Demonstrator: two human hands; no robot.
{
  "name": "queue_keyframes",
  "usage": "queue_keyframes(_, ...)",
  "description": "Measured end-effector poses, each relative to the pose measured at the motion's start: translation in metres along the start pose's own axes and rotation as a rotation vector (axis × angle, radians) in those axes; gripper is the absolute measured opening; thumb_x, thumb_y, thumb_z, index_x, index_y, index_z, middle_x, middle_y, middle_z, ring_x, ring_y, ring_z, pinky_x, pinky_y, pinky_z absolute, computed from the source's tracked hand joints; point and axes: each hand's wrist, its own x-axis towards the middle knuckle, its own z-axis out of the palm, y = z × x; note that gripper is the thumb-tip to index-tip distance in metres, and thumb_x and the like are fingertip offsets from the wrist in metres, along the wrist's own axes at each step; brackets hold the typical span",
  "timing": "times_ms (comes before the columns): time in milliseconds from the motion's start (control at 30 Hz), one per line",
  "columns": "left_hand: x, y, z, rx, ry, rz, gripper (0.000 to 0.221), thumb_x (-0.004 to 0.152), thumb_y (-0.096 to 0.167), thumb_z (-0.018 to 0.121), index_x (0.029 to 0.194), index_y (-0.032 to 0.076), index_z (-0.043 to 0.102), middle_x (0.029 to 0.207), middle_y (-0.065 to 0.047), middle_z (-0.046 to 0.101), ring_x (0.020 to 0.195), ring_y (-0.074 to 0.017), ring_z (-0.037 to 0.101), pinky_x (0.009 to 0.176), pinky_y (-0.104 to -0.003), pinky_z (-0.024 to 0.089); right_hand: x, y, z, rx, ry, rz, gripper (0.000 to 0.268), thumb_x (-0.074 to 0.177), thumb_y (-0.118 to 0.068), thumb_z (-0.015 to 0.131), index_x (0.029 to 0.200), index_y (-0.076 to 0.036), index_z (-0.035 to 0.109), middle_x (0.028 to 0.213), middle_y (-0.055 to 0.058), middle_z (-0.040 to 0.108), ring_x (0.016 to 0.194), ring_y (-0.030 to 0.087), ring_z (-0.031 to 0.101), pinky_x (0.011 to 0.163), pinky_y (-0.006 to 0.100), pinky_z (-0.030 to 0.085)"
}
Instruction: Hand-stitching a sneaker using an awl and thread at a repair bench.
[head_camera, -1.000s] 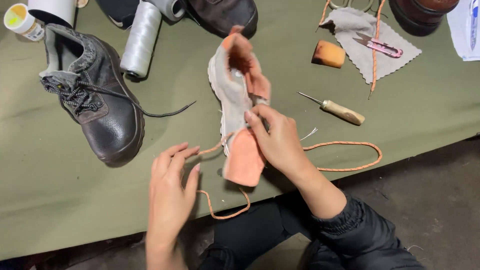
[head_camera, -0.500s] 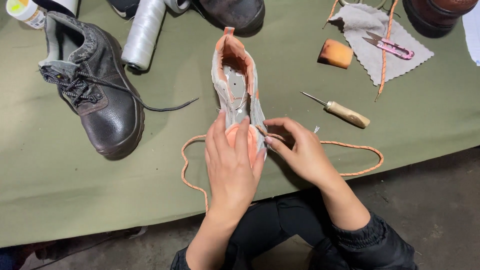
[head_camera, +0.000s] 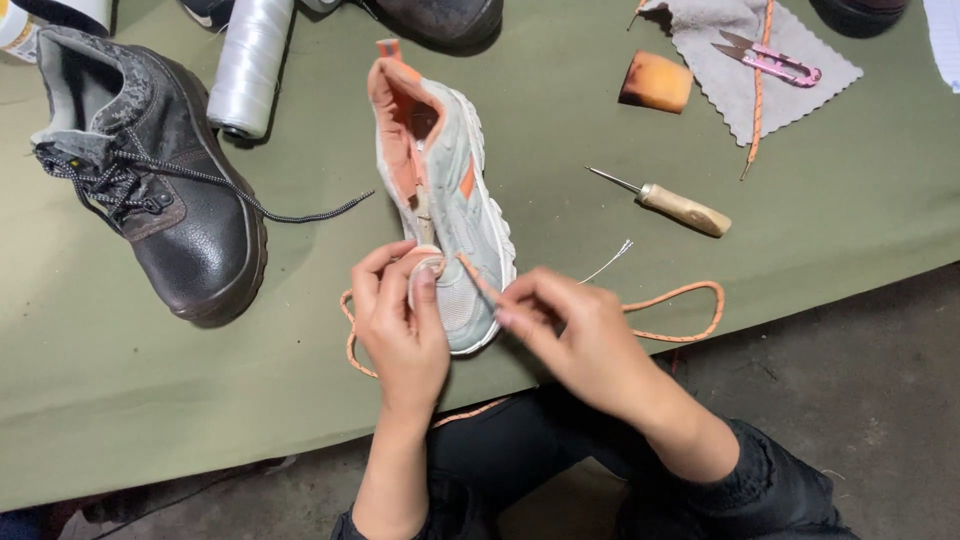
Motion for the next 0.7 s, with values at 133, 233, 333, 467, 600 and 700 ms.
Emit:
queue_keyframes(133, 0.000, -0.007, -0.015, -0.285, -0.011, -0.158, 0.021, 0.106, 0.014, 0.052, 0.103, 0.003, 0.070, 0.116, -0.015, 0.059, 0.113, -0.0307, 0.063, 0.102, -0.044, 0.049, -0.029, -0.028, 0.003, 0.059, -0.434, -0.461, 0.016, 0.097, -0.024, 0.070, 0.105, -0.010, 0.069, 0.082, 0.012, 0.069, 0.082, 0.034, 0.072, 0.073, 0.042, 0.059)
queue_keyframes(233, -0.007, -0.020, -0.018, -0.383, -0.020, -0.218, 0.022, 0.108, 0.014, 0.050, 0.106, 0.001, 0.068, 0.119, -0.018, 0.057, 0.118, -0.0310, 0.060, 0.107, -0.046, 0.045, -0.023, -0.032, -0.003, 0.044, -0.553, -0.480, 0.018, 0.097, -0.023, 0.069, 0.104, -0.005, 0.069, 0.086, 0.017, 0.070, 0.085, 0.040, 0.071, 0.075, 0.048, 0.058)
queue_keyframes(333, -0.011, -0.028, -0.018, -0.430, -0.005, -0.243, 0.023, 0.109, 0.015, 0.049, 0.107, 0.001, 0.067, 0.120, -0.019, 0.056, 0.121, -0.0309, 0.059, 0.109, -0.047, 0.043, -0.005, -0.012, -0.008, 0.047, -0.289, -0.214, 0.015, 0.094, -0.018, 0.071, 0.106, -0.010, 0.073, 0.093, 0.013, 0.073, 0.087, 0.035, 0.075, 0.077, 0.045, 0.061)
queue_keyframes(467, -0.011, -0.029, -0.018, -0.446, -0.009, -0.256, 0.024, 0.109, 0.016, 0.049, 0.107, 0.001, 0.067, 0.120, -0.019, 0.056, 0.120, -0.0289, 0.058, 0.108, -0.047, 0.043, 0.013, 0.017, 0.000, 0.158, -0.001, 0.089, 0.028, 0.095, -0.015, 0.071, 0.122, -0.010, 0.067, 0.119, 0.008, 0.067, 0.089, 0.021, 0.074, 0.075, 0.029, 0.060)
queue_keyframes(600, -0.011, -0.028, -0.017, -0.451, -0.010, -0.263, 0.023, 0.108, 0.016, 0.049, 0.106, 0.002, 0.067, 0.120, -0.018, 0.055, 0.120, -0.0289, 0.058, 0.109, -0.047, 0.043, 0.021, 0.024, 0.012, 0.195, 0.011, 0.138, 0.033, 0.095, -0.017, 0.071, 0.125, -0.007, 0.063, 0.119, 0.012, 0.063, 0.085, 0.021, 0.074, 0.070, 0.030, 0.061)
queue_keyframes(700, -0.011, -0.029, -0.016, -0.450, -0.008, -0.262, 0.023, 0.109, 0.016, 0.049, 0.107, 0.002, 0.067, 0.120, -0.019, 0.056, 0.120, -0.0292, 0.058, 0.109, -0.047, 0.043, 0.023, 0.040, 0.019, 0.218, -0.023, 0.173, 0.026, 0.097, -0.020, 0.069, 0.117, -0.004, 0.063, 0.109, 0.013, 0.063, 0.076, 0.023, 0.074, 0.063, 0.030, 0.060)
